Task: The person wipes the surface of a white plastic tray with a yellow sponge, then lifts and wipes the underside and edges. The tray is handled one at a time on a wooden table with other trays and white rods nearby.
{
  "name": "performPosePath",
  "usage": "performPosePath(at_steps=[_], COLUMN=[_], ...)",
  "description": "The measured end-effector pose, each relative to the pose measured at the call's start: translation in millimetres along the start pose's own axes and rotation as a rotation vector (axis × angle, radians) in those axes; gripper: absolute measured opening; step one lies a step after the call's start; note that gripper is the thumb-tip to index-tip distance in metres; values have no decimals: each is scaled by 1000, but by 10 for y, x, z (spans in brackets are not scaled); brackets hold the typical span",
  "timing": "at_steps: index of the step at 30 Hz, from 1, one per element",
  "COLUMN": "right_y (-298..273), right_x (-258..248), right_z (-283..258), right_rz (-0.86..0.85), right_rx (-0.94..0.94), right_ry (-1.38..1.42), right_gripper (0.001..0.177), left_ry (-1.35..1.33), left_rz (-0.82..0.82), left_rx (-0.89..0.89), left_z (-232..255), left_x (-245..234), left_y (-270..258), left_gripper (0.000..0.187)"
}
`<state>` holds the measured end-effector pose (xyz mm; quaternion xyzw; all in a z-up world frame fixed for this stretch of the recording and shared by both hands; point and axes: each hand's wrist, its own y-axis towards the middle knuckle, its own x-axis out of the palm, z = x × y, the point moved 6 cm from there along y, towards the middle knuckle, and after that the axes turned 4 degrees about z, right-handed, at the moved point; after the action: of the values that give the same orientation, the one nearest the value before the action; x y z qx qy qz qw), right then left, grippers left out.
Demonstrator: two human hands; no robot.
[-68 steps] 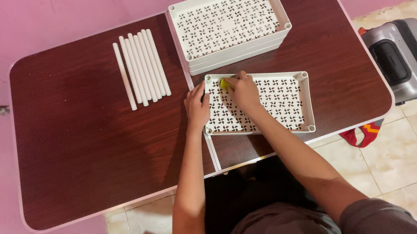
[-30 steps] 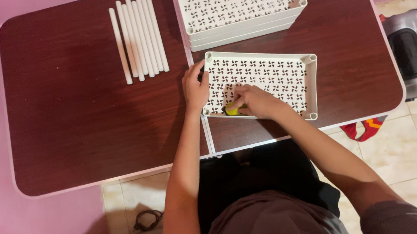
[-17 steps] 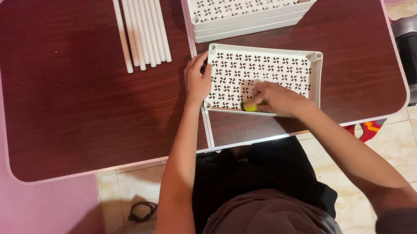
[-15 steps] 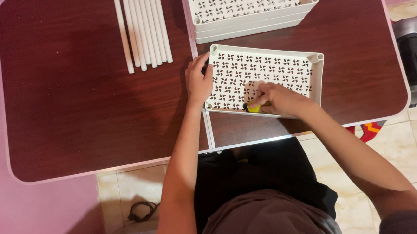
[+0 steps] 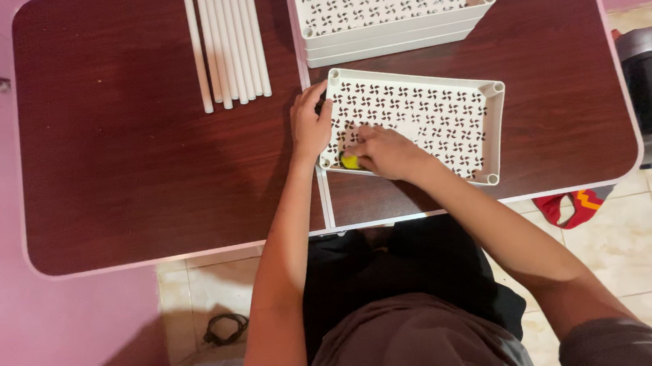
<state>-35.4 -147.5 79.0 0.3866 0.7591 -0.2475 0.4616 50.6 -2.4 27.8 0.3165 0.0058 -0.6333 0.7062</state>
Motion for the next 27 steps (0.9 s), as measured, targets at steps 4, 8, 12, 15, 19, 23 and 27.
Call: performPosePath(at_steps=[4, 8, 12, 15, 19, 23, 27], right_y=[-319, -410, -258, -67, -29, -234, -521], right_x=[-31, -116, 47, 113, 90, -37, -236], right_z=[308, 365, 314, 204, 127, 296, 546], right_rz=[-242, -156, -98, 18, 45, -148, -276], right_rx=[213, 157, 123, 48, 7, 140, 301], right_ry=[-5, -9, 17, 16, 56, 184, 156], right_gripper=[34, 39, 39, 41, 41, 44, 42], left_ry=[-12, 33, 33, 19, -16, -38, 19], left_rz=[-14, 14, 29, 28, 10, 0, -19], left_rx=[-71, -54, -39, -34, -14, -50, -108], left_z=[-34, -8, 23, 16, 25, -20, -20], left_x=[36, 28, 47, 19, 12, 16, 14], left_y=[-40, -39, -45, -32, -14, -26, -14], left_gripper=[36, 37, 37, 36, 35, 36, 38])
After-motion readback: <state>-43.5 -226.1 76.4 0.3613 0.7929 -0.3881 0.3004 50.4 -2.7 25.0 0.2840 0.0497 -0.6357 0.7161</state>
